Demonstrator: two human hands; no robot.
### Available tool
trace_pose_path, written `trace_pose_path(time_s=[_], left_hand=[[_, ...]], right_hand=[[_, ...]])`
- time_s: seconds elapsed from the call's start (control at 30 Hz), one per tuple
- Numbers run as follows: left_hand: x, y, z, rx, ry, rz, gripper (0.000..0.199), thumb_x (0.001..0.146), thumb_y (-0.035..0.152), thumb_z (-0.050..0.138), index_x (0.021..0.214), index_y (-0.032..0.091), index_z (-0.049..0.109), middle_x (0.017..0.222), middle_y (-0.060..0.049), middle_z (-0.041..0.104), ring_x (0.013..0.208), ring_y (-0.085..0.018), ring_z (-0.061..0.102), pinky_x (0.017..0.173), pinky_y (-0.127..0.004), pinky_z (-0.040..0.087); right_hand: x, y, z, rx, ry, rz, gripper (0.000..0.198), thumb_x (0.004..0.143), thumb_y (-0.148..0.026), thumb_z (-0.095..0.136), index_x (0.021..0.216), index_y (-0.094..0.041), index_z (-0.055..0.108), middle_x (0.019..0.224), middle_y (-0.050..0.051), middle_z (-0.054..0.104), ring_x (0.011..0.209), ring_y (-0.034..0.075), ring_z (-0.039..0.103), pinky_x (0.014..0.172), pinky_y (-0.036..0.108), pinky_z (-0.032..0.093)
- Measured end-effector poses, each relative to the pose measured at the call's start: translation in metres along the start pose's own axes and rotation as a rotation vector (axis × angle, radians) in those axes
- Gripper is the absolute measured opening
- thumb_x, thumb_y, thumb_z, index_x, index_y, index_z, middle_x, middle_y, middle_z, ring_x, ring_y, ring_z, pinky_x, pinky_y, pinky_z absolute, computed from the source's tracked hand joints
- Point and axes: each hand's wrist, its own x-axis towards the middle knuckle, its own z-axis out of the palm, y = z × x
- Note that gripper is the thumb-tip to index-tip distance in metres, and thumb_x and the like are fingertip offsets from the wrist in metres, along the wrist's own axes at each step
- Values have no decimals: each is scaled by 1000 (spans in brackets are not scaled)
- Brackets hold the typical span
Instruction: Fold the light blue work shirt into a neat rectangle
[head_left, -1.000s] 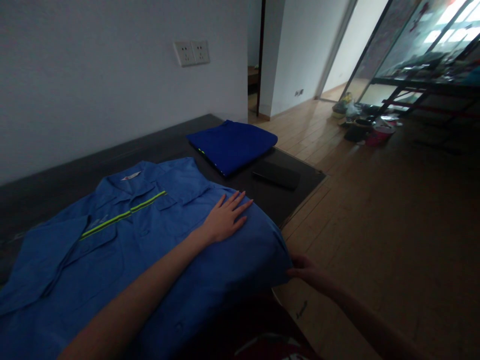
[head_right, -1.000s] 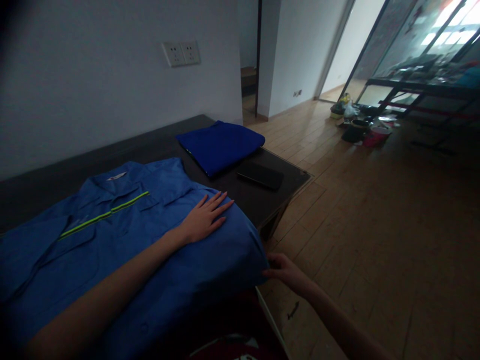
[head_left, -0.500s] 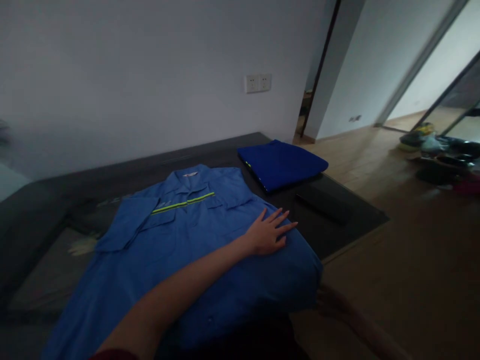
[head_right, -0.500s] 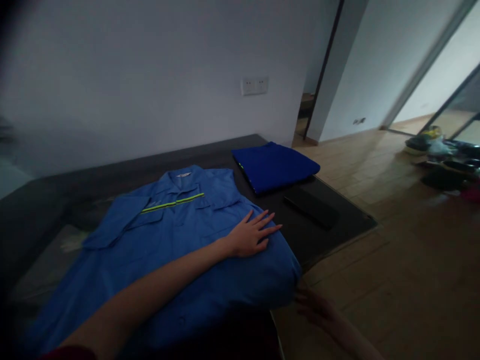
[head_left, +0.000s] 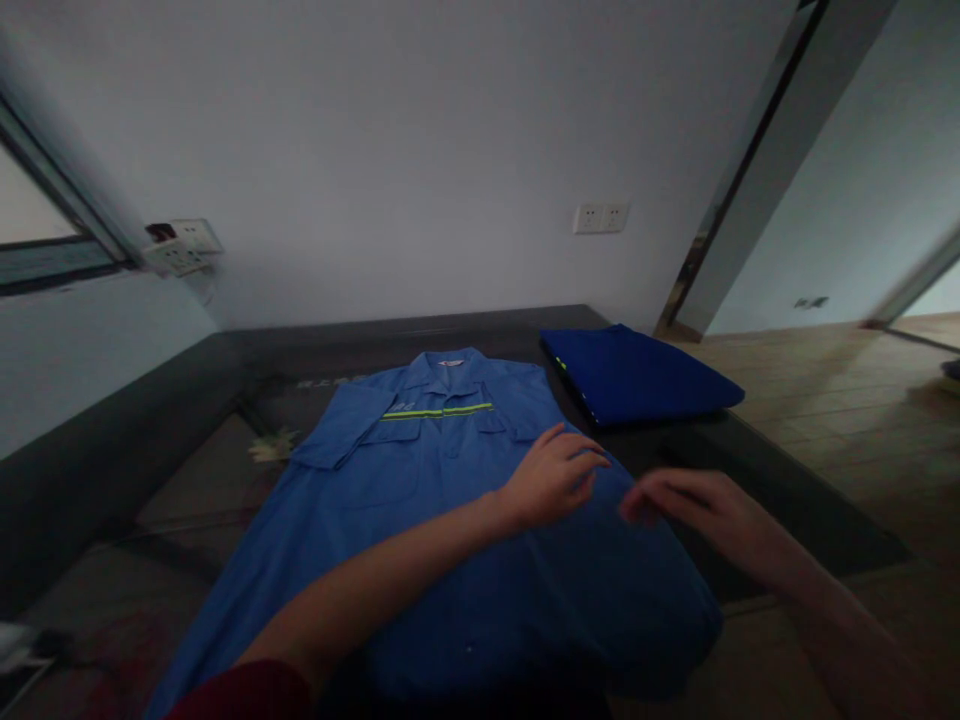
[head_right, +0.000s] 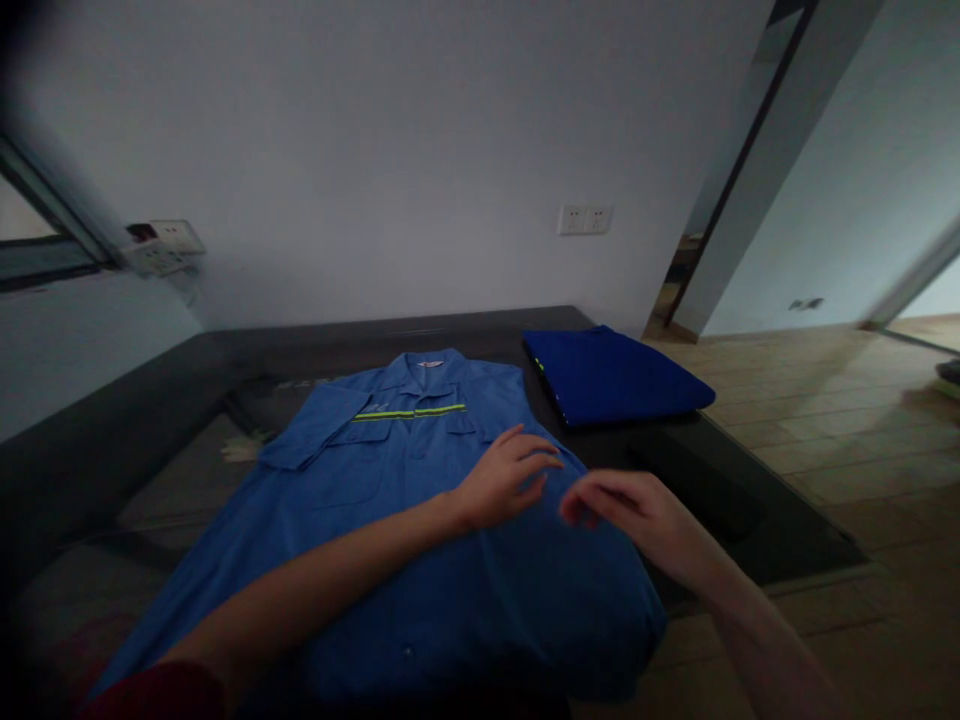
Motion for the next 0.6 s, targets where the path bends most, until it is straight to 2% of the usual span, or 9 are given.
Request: trace_pose_path(time_s=[0.07,0.13,0.2,0.23,0.27,0.3,0.43,0.5,0.6], left_hand=[[-19,-31,-28,68,33,-102,29,89,20,46,115,23,58,123,-4,60,118,-17,52,113,-43,25],[-45,-76,-60,167,74,-275,29,88,20,46,113,22,60,118,-4,63,113,-19,55,110,-43,31],[-77,-129,-93,260,85,-505,29,87,21,46,112,20,62,117,-6,64,113,-20,56,104,-37,39],[-95,-156,-110,314,80,-670,30,86,21,47,112,19,62,118,-6,63,113,-20,56,102,-33,41],[-112,-180,-127,361,71,-838,33,85,21,47,115,20,61,120,-5,63,115,-19,55,102,-30,40],[-129,-202,-143,392,79,-934,35,84,20,46,116,17,60,121,-7,63,115,-20,56,102,-30,41],[-181,-261,-184,473,90,-1204,39,82,19,46,118,8,58,118,-16,64,112,-25,59,96,-34,45],[-193,-279,-190,481,65,-1305,38,81,21,49,115,9,61,112,-17,67,107,-26,62,89,-32,49],[-194,-301,-189,470,7,-1385,31,78,24,54,103,9,67,99,-18,71,95,-27,68,77,-30,52]], right_hand=[[59,0,11,-55,141,-104,35,88,-45,48,94,-18,70,91,7,71,84,19,65,75,29,52],[118,11,20,-185,236,-144,26,87,-34,52,99,-17,69,98,7,71,88,18,65,81,28,50],[173,27,23,-388,273,-24,22,86,-23,54,101,-17,69,101,6,71,92,16,65,85,25,48],[197,34,22,-493,293,77,23,87,-22,53,104,-19,68,105,5,71,97,15,65,87,23,47],[218,41,20,-531,318,130,25,88,-19,51,106,-17,68,108,7,70,101,17,64,90,25,46],[236,46,17,-560,334,168,27,88,-18,48,108,-15,67,112,10,68,106,19,62,93,27,45],[282,65,3,-629,321,309,26,87,-21,53,105,-8,67,113,20,65,110,28,61,92,36,47],[296,72,-1,-643,284,376,28,84,-27,59,101,-6,67,110,23,66,106,30,62,88,37,49],[314,81,-6,-627,216,466,35,81,-37,65,97,-6,67,97,22,69,92,29,67,77,36,54]])
